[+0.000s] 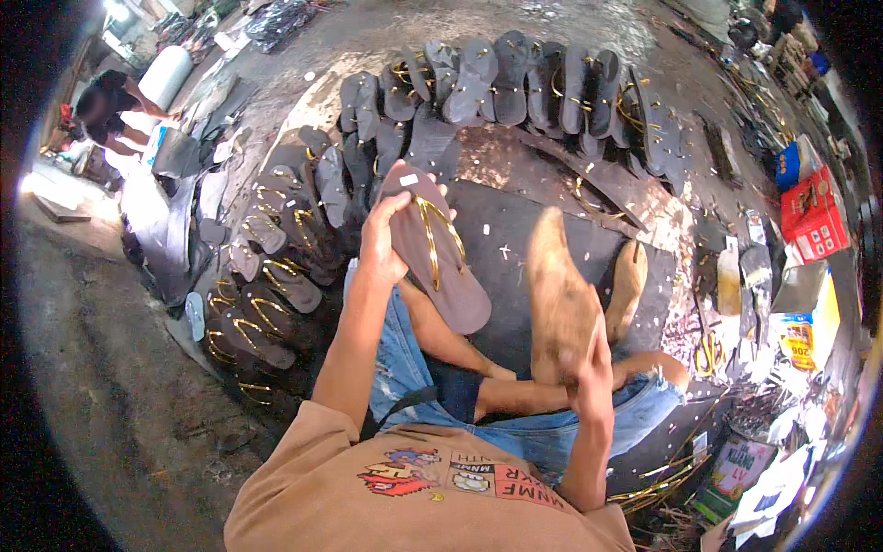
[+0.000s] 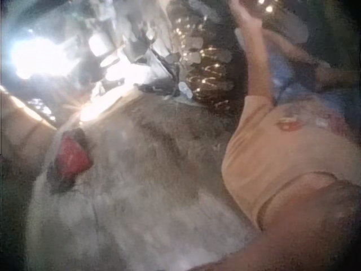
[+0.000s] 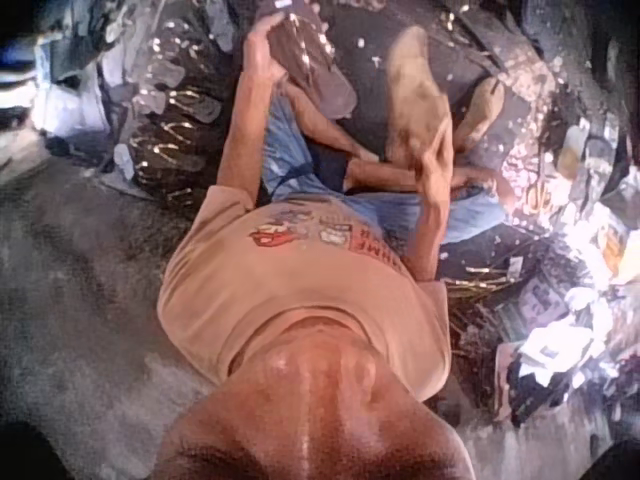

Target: The person sits on the ground and repeatedly picks up a black flip-flop sole and a gold strap. They insert the strap into the sole using a wooden shoe last, then remove the last and place the finished flip-flop aside. The process is repeated for multiple units.

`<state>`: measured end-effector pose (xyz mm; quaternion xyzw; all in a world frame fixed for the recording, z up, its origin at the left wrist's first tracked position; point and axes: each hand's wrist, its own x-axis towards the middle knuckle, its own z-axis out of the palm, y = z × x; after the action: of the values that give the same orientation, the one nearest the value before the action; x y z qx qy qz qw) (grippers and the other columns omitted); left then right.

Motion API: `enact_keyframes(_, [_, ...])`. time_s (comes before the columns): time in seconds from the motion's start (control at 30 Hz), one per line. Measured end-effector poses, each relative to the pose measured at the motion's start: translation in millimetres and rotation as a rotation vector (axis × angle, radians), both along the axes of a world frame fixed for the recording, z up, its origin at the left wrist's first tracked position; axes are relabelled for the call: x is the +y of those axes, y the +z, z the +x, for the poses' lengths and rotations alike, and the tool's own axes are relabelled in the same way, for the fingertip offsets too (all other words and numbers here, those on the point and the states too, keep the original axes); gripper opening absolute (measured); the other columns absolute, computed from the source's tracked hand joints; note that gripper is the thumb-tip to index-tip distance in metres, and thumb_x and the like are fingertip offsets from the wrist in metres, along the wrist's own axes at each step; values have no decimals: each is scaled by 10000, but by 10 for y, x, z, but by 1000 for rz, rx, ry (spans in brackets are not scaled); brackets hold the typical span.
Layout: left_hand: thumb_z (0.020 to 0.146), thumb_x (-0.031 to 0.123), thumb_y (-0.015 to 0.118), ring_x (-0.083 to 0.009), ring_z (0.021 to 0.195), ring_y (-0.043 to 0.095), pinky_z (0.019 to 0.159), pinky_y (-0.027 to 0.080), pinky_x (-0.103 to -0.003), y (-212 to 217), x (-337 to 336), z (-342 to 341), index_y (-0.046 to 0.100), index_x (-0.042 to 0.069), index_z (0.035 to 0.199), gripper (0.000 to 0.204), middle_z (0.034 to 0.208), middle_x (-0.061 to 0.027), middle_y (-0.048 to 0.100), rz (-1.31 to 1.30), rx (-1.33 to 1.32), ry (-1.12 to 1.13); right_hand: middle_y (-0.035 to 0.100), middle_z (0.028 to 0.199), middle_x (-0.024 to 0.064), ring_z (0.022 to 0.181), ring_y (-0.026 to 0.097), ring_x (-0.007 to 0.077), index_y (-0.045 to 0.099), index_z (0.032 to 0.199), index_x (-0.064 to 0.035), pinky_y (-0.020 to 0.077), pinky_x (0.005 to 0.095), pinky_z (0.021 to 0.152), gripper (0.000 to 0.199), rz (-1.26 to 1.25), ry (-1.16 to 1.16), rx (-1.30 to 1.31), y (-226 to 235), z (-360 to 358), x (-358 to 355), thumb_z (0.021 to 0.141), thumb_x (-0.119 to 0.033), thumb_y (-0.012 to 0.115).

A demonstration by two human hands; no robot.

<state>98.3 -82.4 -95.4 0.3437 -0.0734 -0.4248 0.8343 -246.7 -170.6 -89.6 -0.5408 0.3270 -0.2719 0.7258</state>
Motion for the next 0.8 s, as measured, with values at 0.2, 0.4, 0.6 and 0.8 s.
enact_keyframes(0.2, [1006,255,638,-372,1328,591,1052,537,-633,96,13,208,453,253,1553,577,1419,-176,590,-84,-55,41,598,1466,287,1361,599,421,614,1420,34,470,472,1159,728,-661,231,272,709,109,376,716,-56,775])
enact_keyframes(0.4, [1067,297,596,-419,1304,613,1055,550,-566,168,-43,-653,380,198,1617,599,1461,-236,565,-116,21,-182,577,1511,241,1363,598,383,567,1489,12,458,450,1164,752,-37,58,-16,441,301,599,760,-19,750])
enact_keyframes(0.6, [1081,453,570,-389,1377,557,1080,535,-585,109,-81,-912,350,219,1633,639,1510,-199,530,-131,-64,-138,472,1591,258,1461,483,389,558,1519,-27,366,490,1226,733,-275,-64,-14,229,510,694,806,-40,725])
enact_keyframes(0.8, [1025,671,537,-297,1305,618,1126,505,-497,-35,464,-1554,483,131,1546,752,1433,-125,627,313,262,-166,474,1554,233,1414,506,433,563,1514,-80,405,493,1193,744,-595,51,228,141,532,728,813,-111,810])
